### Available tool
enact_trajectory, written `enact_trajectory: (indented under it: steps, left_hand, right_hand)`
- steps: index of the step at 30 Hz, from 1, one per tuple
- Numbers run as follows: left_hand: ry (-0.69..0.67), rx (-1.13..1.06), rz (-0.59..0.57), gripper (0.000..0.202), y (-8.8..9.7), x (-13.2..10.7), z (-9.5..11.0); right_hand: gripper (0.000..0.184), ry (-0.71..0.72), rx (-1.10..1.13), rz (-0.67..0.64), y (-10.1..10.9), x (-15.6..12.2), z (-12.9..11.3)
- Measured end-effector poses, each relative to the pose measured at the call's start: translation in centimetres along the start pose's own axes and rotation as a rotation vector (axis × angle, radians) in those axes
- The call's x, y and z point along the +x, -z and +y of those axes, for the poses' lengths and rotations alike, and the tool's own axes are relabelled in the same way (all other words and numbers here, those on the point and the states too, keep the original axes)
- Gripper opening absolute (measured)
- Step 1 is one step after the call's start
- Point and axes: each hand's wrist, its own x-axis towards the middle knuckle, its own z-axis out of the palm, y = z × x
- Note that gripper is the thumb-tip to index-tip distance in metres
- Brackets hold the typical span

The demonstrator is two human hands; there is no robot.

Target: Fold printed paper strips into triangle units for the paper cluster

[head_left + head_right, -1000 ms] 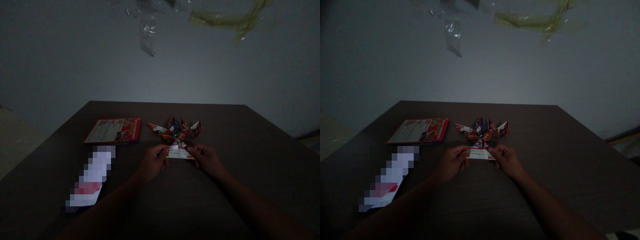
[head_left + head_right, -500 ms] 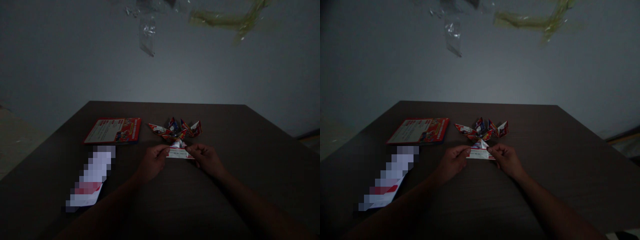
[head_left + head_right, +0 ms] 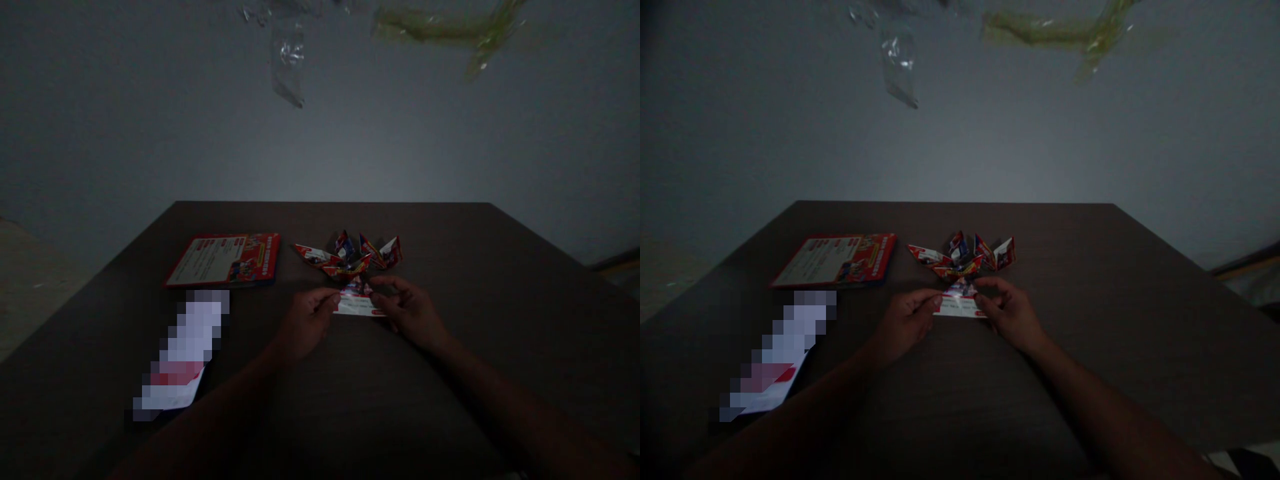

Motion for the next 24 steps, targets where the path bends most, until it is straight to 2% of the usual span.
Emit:
enact_trajectory:
  steps: [12,17,24]
  left_hand:
    - [-0.141,0.091,0.0,0.031,0.6,0.3,-0.4]
    - [-0.163,0.138,-0.023,0.033,1.0,0.6,-0.5]
    - [-0.106,0.102,-0.028,0.03,0.8,0.3,0.4]
  right_hand:
    - [0.037,-0.022,0.041,-0.069,0.1,0.4,0.2]
    - [0.036,-0.047,0.073,-0.05,0.0,0.5,0.3]
    - [0.035,-0.049,0.076,0.054,0.2,0.2,-0.1]
